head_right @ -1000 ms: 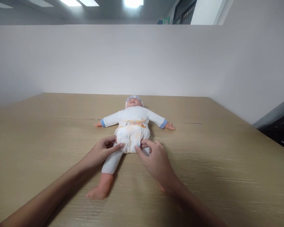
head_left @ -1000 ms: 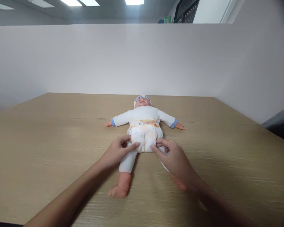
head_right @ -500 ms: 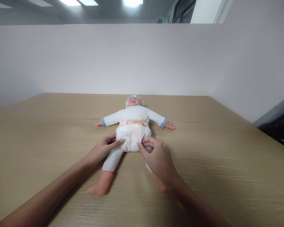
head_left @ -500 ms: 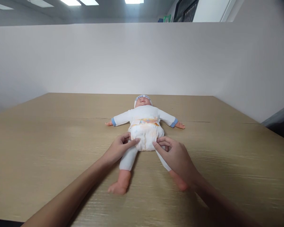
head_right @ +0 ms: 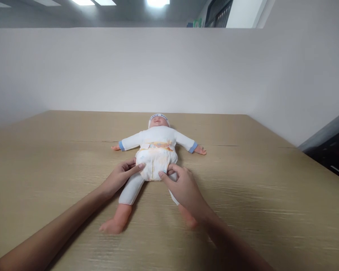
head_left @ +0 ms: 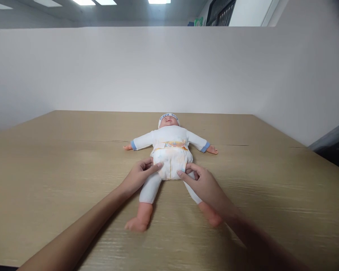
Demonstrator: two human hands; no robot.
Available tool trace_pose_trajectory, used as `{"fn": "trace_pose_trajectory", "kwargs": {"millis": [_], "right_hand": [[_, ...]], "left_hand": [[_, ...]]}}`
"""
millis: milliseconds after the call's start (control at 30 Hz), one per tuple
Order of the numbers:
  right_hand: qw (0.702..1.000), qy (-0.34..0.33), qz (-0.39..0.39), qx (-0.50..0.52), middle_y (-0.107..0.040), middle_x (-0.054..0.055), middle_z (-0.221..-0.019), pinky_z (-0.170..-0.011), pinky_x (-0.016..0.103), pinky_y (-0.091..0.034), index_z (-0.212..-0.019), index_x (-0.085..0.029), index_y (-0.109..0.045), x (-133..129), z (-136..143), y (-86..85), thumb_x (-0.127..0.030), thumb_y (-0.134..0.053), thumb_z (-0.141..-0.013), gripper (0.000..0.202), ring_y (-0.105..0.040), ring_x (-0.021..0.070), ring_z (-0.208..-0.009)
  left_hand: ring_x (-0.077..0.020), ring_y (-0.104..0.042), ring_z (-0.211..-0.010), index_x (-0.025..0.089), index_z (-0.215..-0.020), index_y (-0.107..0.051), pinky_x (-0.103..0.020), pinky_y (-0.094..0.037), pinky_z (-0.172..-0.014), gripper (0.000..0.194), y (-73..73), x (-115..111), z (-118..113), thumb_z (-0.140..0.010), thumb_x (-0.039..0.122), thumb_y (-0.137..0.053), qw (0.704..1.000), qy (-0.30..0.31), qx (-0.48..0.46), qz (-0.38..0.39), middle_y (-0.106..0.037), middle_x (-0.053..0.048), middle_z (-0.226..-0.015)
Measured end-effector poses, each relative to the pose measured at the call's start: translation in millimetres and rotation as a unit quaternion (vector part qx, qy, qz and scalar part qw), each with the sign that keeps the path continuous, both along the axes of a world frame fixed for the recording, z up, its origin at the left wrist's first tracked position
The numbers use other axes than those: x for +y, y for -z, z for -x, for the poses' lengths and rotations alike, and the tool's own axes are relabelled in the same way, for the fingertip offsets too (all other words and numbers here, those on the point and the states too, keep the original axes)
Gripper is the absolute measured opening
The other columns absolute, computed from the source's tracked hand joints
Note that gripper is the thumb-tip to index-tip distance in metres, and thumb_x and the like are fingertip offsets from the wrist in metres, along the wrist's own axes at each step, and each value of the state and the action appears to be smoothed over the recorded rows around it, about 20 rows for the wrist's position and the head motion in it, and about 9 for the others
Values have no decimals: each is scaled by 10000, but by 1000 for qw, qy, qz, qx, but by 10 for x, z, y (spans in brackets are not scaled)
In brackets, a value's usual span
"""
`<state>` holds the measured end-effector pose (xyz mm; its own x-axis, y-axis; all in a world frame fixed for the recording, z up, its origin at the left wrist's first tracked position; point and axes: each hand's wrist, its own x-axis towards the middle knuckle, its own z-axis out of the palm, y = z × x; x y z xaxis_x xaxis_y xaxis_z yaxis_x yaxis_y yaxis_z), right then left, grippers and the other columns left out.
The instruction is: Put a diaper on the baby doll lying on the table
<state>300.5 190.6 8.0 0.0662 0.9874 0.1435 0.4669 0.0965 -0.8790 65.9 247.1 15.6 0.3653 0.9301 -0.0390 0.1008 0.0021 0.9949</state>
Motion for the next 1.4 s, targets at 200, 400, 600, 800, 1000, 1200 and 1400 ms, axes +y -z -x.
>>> {"fn": "trace_pose_trajectory", "kwargs": {"millis": [200, 400, 600, 800, 1000, 1200, 1400], "right_hand": [[993, -29, 36, 106, -720, 15, -840, -713, 304, -474, -901, -215, -720, -3, -10, -53, -530, -706, -917, 316, -626, 205, -785], [995, -41, 33, 82, -650, -7, -808, -708, 302, -431, -896, -222, -662, -21, 12, -25, -539, -663, -959, 323, -565, 186, -763], [999, 27, -2, -32, -674, 26, -892, -793, 343, -443, -929, -243, -729, -77, 30, -10, -535, -677, -954, 299, -585, 230, -858], [995, 41, -65, -61, -712, 47, -943, -903, 395, -463, -905, -258, -763, -103, 66, 5, -475, -703, -958, 232, -597, 272, -985], [990, 56, -104, -70, -681, 67, -1021, -924, 410, -475, -949, -240, -770, -46, 28, 75, -475, -740, -941, 237, -617, 275, -1016], [991, 44, -87, -96, -592, -2, -817, -694, 324, -417, -882, -233, -718, -53, -5, 28, -432, -712, -948, 209, -553, 182, -729], [994, 28, -70, -73, -702, 4, -759, -655, 313, -432, -883, -229, -749, -78, -54, -55, -481, -655, -962, 280, -597, 179, -665]], "left_hand": [[-206, -638, -799, 177, -890, -730, -315, -499, -726, 498, -12, 32, 8, -867, 672, -776, 998, 18, -34, 42, -731, -46, -871], [-169, -597, -744, 172, -874, -726, -278, -453, -684, 489, 13, 65, 28, -849, 653, -807, 998, 6, -39, 49, -720, -31, -852], [-143, -550, -688, 175, -827, -713, -261, -416, -633, 502, 18, 85, 39, -808, 660, -840, 998, -18, -34, 51, -672, -4, -788], [-121, -492, -669, 171, -780, -674, -238, -374, -598, 520, 60, 114, 53, -828, 666, -825, 998, -27, -32, 36, -605, 17, -743], [-130, -485, -681, 168, -767, -671, -241, -363, -594, 535, 64, 109, 37, -828, 681, -814, 999, -32, -20, 17, -596, 7, -745], [-135, -502, -657, 170, -798, -697, -255, -335, -600, 543, 41, 83, 42, -779, 691, -847, 995, -96, 20, -5, -629, 0, -739], [-155, -509, -700, 183, -792, -671, -278, -349, -640, 544, 31, 76, 88, -776, 702, -832, 987, -138, 61, -47, -607, 4, -751]]}}
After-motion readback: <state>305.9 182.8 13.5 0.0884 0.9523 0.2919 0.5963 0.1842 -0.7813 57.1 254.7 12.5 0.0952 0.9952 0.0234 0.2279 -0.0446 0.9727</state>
